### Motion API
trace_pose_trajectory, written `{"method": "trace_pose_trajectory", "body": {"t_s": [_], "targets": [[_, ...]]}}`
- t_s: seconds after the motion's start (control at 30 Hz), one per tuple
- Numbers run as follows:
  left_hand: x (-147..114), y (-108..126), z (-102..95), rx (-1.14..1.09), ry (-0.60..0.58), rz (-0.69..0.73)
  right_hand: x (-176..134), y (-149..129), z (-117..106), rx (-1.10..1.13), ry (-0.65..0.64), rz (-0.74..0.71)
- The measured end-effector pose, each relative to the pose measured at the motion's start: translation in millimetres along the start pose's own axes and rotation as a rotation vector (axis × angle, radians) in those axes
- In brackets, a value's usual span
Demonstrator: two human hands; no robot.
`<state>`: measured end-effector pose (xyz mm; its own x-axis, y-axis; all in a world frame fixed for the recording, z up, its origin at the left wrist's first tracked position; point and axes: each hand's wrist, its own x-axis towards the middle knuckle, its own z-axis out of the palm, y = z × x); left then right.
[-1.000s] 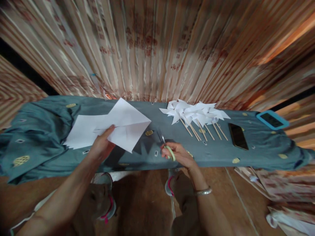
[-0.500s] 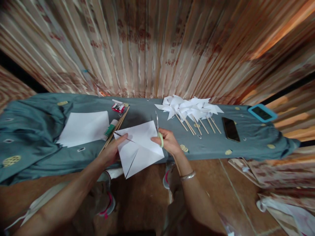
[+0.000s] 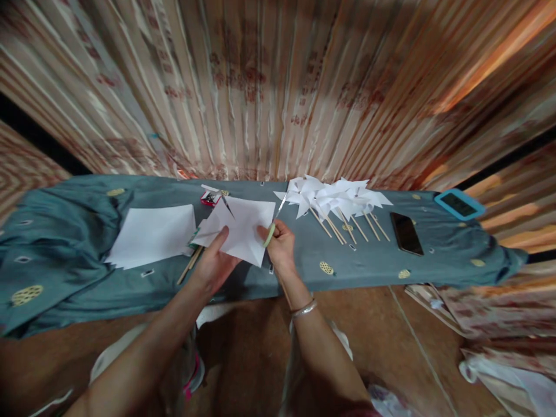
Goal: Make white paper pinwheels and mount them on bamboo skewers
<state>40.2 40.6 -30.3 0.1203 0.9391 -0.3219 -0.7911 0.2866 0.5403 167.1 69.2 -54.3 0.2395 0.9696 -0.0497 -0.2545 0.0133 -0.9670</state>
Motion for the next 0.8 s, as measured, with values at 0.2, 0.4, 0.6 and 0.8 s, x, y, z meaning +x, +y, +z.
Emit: {"method": "trace_pose_trajectory", "body": {"t_s": [0.2, 0.4, 0.6, 0.8], "targets": [[5.7, 30.3, -3.0, -0.082, 0.202, 0.128, -9.4, -1.9, -4.7, -0.259, -0.205, 0.057], [2.7, 53.1, -9.8, -0.099, 0.253, 0.254, -41.0, -2.0, -20.2, -0.329, -0.664, 0.257], [1.7, 50.7, -7.3, -0.081, 0.212, 0.27, -55.0, 3.1, -19.8, -0.306, -0.83, 0.369], [3.9, 41.2, -9.7, -0.02, 0.14, 0.241, -51.0, -0.2, -21.4, -0.294, -0.826, 0.345]]}}
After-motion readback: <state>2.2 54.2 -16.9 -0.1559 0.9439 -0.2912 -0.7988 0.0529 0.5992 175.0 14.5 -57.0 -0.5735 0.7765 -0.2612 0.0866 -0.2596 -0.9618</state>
